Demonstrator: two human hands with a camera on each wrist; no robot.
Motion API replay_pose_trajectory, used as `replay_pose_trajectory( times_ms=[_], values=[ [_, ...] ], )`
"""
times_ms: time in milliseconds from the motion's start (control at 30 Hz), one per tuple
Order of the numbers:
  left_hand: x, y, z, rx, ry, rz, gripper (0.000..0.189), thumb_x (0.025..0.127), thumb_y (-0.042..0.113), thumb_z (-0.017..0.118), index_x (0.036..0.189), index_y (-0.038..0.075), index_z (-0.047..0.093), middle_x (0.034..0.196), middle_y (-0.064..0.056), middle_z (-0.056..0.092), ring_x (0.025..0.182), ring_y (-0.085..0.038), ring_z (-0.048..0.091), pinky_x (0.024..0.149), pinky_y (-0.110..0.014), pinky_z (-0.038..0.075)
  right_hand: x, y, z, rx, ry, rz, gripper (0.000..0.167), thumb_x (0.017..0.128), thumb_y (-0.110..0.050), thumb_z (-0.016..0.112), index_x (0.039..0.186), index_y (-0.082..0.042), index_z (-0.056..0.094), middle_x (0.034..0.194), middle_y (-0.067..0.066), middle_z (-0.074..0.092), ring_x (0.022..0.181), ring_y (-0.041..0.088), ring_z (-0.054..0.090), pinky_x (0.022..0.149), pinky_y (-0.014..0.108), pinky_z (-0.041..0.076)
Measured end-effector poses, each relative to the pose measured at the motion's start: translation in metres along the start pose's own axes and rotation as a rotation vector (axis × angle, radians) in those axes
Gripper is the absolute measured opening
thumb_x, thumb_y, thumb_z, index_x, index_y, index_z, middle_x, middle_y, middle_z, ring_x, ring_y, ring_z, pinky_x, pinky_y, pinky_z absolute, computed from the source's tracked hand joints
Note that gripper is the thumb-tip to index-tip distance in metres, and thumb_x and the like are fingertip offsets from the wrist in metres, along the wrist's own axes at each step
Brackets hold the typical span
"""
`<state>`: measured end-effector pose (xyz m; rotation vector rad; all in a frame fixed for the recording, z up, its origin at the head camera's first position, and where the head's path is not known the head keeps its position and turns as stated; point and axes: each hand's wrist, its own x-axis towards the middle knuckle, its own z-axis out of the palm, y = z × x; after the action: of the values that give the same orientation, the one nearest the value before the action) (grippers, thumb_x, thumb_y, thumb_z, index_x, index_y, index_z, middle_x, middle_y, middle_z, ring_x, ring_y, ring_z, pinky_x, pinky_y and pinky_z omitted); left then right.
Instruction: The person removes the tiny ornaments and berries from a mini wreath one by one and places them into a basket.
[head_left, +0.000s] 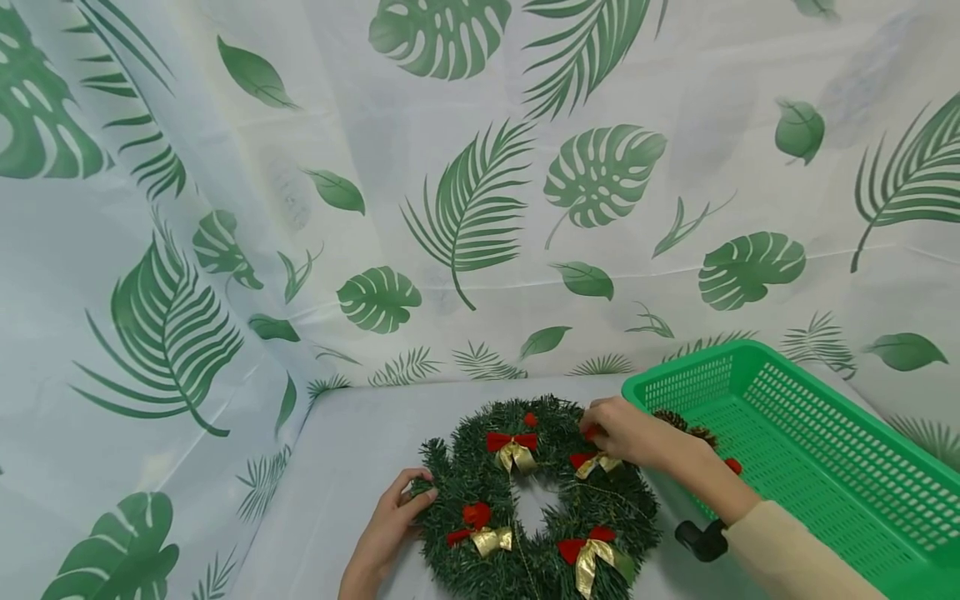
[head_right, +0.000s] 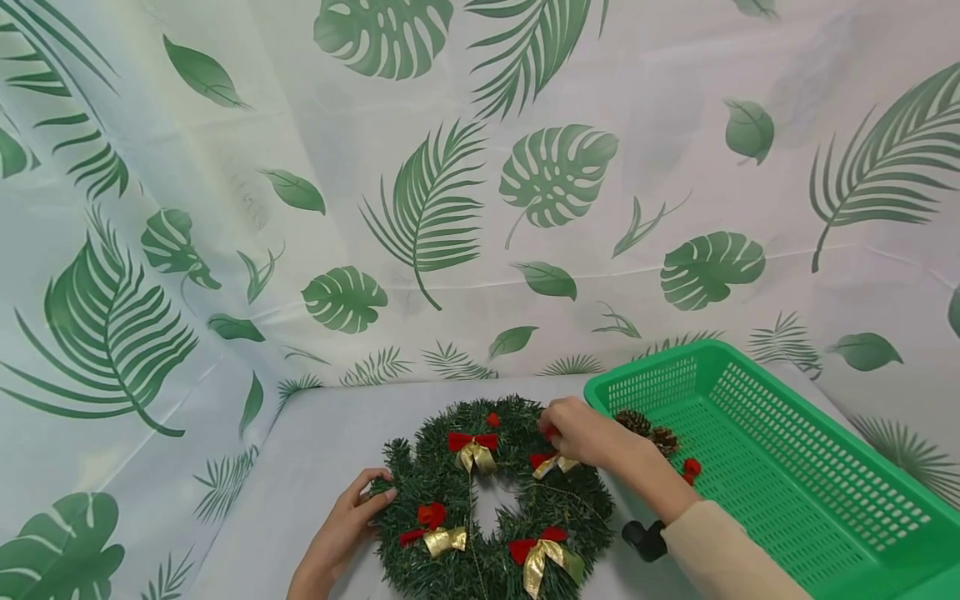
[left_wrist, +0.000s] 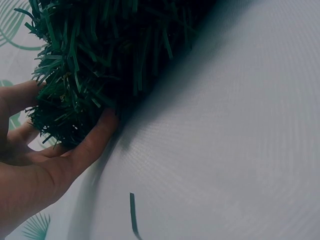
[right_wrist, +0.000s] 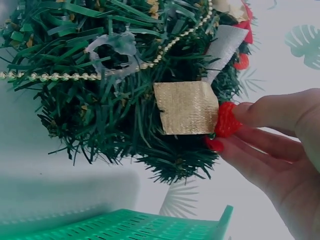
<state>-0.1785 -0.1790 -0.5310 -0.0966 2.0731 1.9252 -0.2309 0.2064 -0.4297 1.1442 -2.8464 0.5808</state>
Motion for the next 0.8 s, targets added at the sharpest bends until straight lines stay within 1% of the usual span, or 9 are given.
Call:
replay_pose_trajectory(
  times_ms=[233, 533, 800],
  values=[
    [0.000, 0.001, 0.000, -0.007, -0.005, 0.003, 0.039, 0.100, 0.032, 0.069, 0.128, 0.010, 0.055, 0.093, -0.003, 0.053, 0.079, -0.016, 0.050, 0.068, -0.035, 0.046, -0.003, -0.001, -0.005, -0.025, 0.036, -0.009, 0.016, 0.085, 0.011, 0.073, 0.098, 0.003, 0.076, 0.090, 0.011, 0.070, 0.079, 0.023, 0.068, 0.065, 0.028, 0.055],
    [0.000, 0.002, 0.000, -0.002, -0.008, 0.001, 0.039, 0.099, 0.033, 0.069, 0.127, 0.010, 0.055, 0.094, -0.004, 0.053, 0.080, -0.017, 0.050, 0.067, -0.035, 0.046, -0.010, -0.003, -0.018, -0.016, 0.075, 0.004, 0.021, 0.083, 0.013, 0.070, 0.099, 0.002, 0.076, 0.091, 0.010, 0.071, 0.077, 0.022, 0.068, 0.063, 0.025, 0.053],
    [0.000, 0.001, 0.000, 0.009, -0.002, -0.005, 0.039, 0.099, 0.034, 0.069, 0.127, 0.010, 0.055, 0.090, -0.002, 0.050, 0.078, -0.017, 0.047, 0.065, -0.035, 0.044, -0.022, 0.003, -0.023, -0.048, 0.146, -0.035, 0.017, 0.081, 0.011, 0.075, 0.094, -0.001, 0.076, 0.088, 0.007, 0.070, 0.076, 0.021, 0.067, 0.062, 0.026, 0.054]
  ],
)
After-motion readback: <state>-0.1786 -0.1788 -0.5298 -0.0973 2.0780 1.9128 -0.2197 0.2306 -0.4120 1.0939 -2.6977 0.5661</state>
